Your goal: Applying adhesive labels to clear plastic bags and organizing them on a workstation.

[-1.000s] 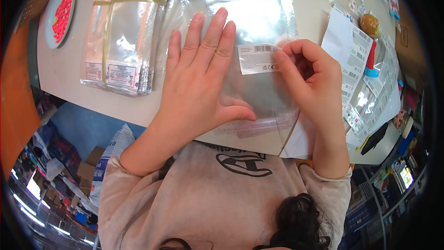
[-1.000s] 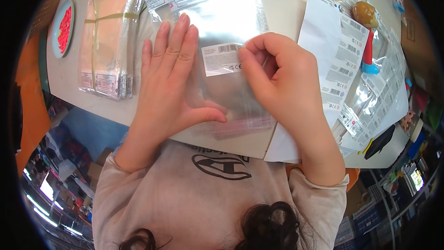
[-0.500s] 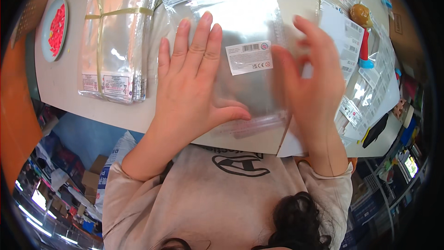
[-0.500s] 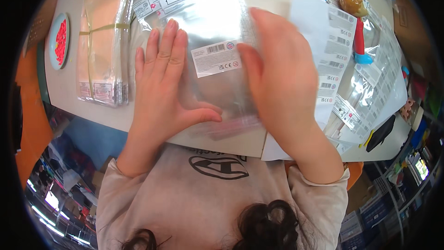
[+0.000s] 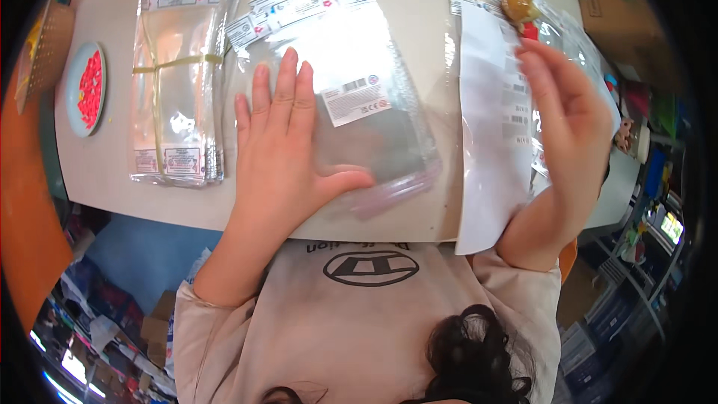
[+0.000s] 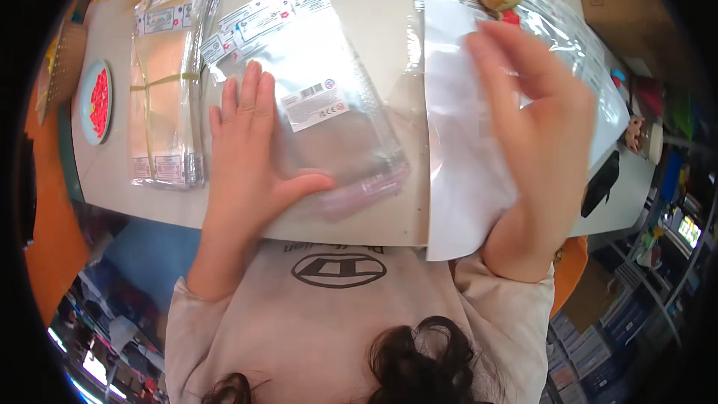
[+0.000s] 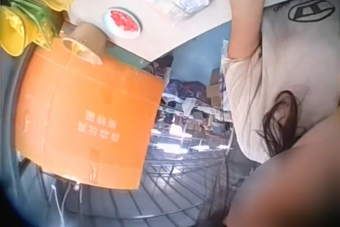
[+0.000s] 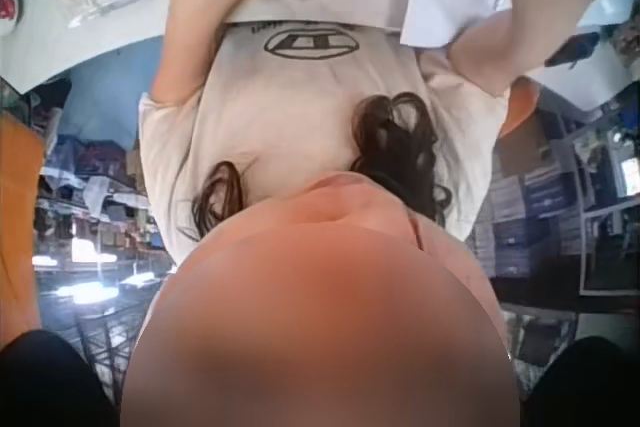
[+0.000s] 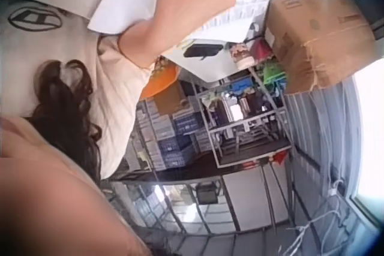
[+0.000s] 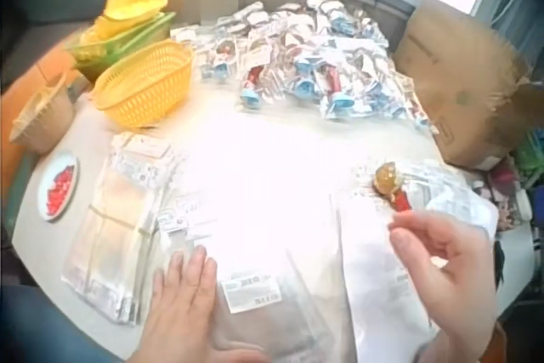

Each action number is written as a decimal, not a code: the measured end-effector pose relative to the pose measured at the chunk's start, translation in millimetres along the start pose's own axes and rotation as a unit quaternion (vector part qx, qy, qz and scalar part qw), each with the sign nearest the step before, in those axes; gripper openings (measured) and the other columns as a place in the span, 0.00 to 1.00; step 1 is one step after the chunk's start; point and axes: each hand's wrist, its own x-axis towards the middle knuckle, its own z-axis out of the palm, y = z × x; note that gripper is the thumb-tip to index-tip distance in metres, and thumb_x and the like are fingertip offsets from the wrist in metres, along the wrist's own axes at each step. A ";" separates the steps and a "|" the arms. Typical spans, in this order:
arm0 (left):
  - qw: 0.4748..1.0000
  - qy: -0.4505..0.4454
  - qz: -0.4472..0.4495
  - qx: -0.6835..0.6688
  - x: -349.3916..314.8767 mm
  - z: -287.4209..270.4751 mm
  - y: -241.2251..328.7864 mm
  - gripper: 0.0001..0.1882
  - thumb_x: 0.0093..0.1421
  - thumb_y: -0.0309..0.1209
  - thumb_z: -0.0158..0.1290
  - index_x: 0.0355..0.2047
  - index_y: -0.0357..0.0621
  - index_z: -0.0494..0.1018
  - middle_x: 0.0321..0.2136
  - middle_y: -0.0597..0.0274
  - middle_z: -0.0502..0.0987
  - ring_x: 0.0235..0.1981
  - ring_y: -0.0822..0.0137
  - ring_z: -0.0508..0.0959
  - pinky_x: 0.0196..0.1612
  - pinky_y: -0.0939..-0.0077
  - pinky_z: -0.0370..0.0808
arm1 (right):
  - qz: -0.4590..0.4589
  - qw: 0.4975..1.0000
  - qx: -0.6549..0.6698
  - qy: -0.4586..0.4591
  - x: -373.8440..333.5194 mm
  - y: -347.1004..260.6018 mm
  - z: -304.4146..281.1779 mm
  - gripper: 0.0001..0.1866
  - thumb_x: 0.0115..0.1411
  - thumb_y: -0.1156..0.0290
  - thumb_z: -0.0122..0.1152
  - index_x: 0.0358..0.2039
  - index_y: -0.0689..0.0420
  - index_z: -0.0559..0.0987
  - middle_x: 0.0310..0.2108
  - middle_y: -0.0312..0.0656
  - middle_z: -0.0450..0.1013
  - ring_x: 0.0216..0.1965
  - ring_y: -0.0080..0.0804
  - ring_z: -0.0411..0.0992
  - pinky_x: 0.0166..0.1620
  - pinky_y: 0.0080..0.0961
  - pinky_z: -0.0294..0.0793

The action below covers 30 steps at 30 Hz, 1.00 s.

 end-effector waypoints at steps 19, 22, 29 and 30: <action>0.943 -0.053 0.048 -0.325 53.9 -17.1 51.4 0.38 0.56 0.37 0.63 0.63 0.35 0.62 0.54 0.42 0.73 0.56 0.53 0.74 0.58 0.64 0.71 | 0.195 0.972 0.018 -0.133 -8.3 66.0 -27.3 0.24 0.47 0.63 0.76 0.42 0.64 0.79 0.29 0.35 0.74 0.28 0.21 0.71 0.32 0.22 0.71; 0.949 -0.054 0.055 -0.305 59.7 -12.9 57.0 0.38 0.57 0.38 0.63 0.62 0.34 0.62 0.53 0.39 0.73 0.56 0.52 0.74 0.59 0.63 0.71 | 0.158 0.984 -0.063 -0.051 -17.6 48.9 -18.1 0.23 0.49 0.65 0.74 0.42 0.65 0.78 0.28 0.35 0.73 0.29 0.20 0.71 0.32 0.21 0.71; 0.919 -0.088 0.011 -0.384 65.0 5.7 49.4 0.45 0.54 0.40 0.64 0.64 0.28 0.55 0.52 0.31 0.71 0.55 0.45 0.74 0.55 0.61 0.73 | 0.203 0.967 -0.018 -0.152 -16.4 56.0 -15.3 0.19 0.54 0.67 0.71 0.43 0.65 0.78 0.32 0.36 0.76 0.31 0.19 0.72 0.35 0.17 0.72; 0.893 -0.071 -0.007 -0.444 64.7 7.2 48.4 0.47 0.55 0.41 0.64 0.65 0.28 0.53 0.53 0.33 0.70 0.56 0.47 0.74 0.56 0.61 0.73 | 0.212 0.961 0.042 -0.170 -14.6 55.1 -18.8 0.16 0.56 0.69 0.68 0.42 0.64 0.78 0.34 0.36 0.77 0.31 0.18 0.73 0.36 0.17 0.72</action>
